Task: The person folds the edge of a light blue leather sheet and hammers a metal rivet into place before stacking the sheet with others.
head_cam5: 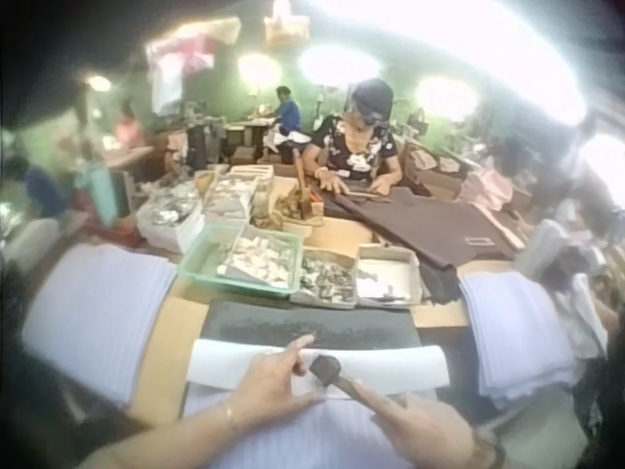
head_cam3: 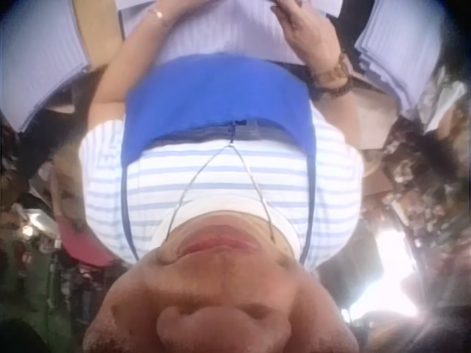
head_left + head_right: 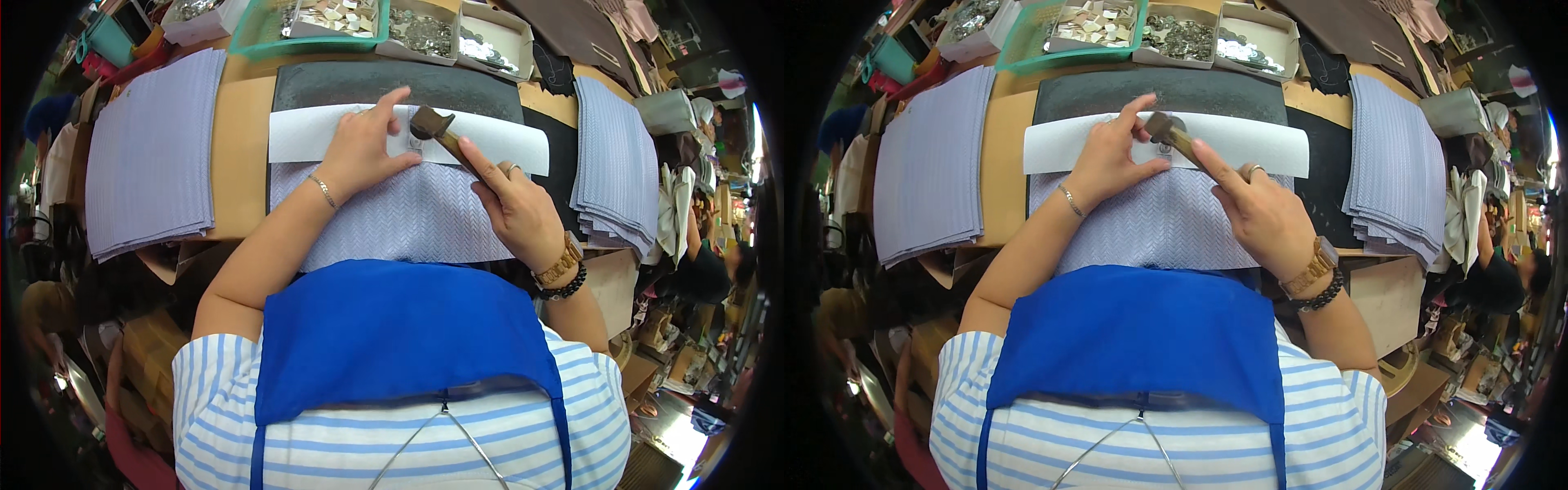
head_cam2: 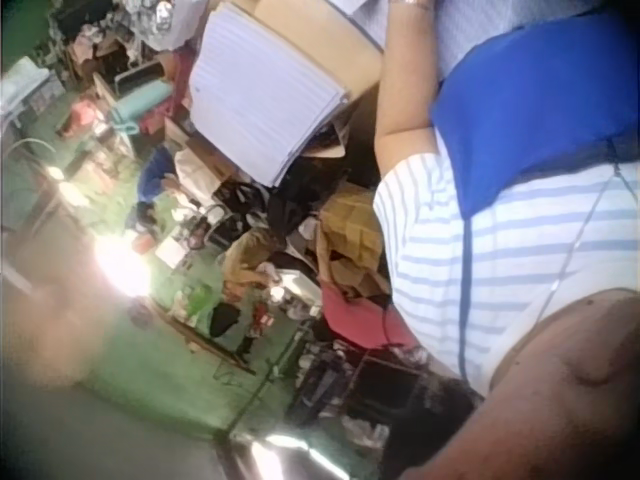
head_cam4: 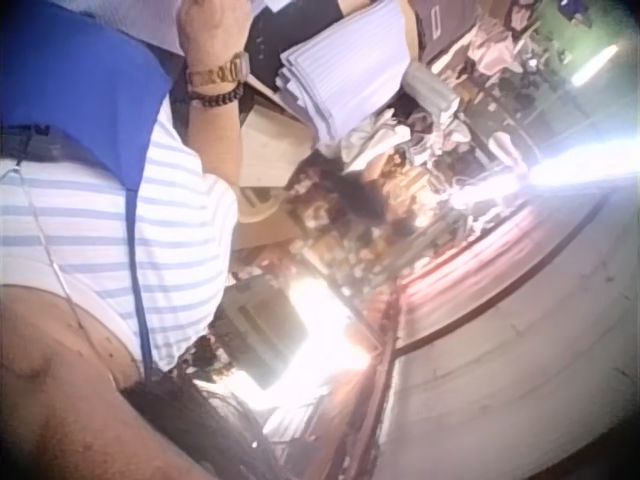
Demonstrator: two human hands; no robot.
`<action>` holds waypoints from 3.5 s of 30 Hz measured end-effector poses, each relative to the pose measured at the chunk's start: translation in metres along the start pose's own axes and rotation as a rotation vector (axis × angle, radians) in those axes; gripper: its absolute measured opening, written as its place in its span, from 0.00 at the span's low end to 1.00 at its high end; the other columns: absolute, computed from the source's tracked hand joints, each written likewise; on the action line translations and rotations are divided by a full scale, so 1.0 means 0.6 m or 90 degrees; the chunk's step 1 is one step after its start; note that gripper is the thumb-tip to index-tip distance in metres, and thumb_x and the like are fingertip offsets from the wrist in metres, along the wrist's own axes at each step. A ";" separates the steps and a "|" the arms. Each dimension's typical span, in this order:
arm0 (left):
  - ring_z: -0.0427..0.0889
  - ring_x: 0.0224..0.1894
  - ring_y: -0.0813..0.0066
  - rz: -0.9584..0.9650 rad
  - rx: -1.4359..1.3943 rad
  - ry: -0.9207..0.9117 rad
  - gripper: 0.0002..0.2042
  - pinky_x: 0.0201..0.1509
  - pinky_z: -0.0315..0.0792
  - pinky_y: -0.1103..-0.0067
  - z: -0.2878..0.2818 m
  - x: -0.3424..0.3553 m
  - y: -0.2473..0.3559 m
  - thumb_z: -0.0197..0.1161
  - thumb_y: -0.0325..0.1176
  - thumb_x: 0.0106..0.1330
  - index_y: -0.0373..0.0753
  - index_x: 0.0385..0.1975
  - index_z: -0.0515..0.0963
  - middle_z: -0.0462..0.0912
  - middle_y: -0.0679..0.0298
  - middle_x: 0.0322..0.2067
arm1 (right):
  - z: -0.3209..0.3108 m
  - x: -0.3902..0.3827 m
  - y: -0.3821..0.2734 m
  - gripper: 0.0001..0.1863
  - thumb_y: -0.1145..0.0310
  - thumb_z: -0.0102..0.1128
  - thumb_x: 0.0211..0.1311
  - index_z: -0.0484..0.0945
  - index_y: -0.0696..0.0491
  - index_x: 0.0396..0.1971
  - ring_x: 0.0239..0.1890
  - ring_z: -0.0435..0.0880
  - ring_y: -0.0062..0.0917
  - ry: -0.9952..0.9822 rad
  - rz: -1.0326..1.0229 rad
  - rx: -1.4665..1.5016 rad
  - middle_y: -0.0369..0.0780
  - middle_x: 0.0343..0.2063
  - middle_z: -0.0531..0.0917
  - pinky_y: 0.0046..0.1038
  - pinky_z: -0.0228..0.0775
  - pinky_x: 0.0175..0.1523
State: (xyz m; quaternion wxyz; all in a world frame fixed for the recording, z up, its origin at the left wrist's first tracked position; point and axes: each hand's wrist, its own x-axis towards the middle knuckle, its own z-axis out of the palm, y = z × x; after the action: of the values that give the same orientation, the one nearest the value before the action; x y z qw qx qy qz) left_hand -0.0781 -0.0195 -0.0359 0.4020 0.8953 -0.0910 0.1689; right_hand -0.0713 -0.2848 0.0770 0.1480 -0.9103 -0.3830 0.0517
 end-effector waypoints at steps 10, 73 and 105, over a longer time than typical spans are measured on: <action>0.81 0.26 0.63 -0.003 -0.010 0.018 0.59 0.34 0.77 0.69 -0.001 -0.001 -0.003 0.86 0.44 0.46 0.44 0.78 0.52 0.84 0.60 0.33 | -0.044 0.019 -0.022 0.34 0.66 0.58 0.74 0.61 0.28 0.76 0.26 0.83 0.38 -0.053 0.002 -0.114 0.43 0.28 0.79 0.37 0.79 0.34; 0.53 0.79 0.46 -0.734 0.718 0.022 0.46 0.78 0.44 0.42 -0.551 -0.201 -0.274 0.56 0.71 0.67 0.47 0.79 0.57 0.58 0.44 0.76 | -0.072 -0.162 0.556 0.31 0.44 0.50 0.78 0.80 0.60 0.58 0.51 0.85 0.50 0.303 0.506 -0.131 0.57 0.46 0.85 0.41 0.73 0.58; 0.81 0.39 0.73 -0.181 0.178 0.117 0.22 0.45 0.76 0.75 -0.244 0.023 -0.052 0.72 0.34 0.66 0.37 0.59 0.79 0.84 0.61 0.47 | 0.065 -0.013 0.255 0.16 0.78 0.61 0.63 0.82 0.57 0.50 0.60 0.80 0.44 0.374 0.133 -0.038 0.49 0.56 0.83 0.39 0.70 0.65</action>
State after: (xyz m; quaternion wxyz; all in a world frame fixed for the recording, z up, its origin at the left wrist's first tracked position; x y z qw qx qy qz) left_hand -0.0895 0.1108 0.0387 0.3000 0.9272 0.0978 0.2020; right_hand 0.0192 -0.3827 -0.0076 0.2196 -0.9247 -0.2292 -0.2102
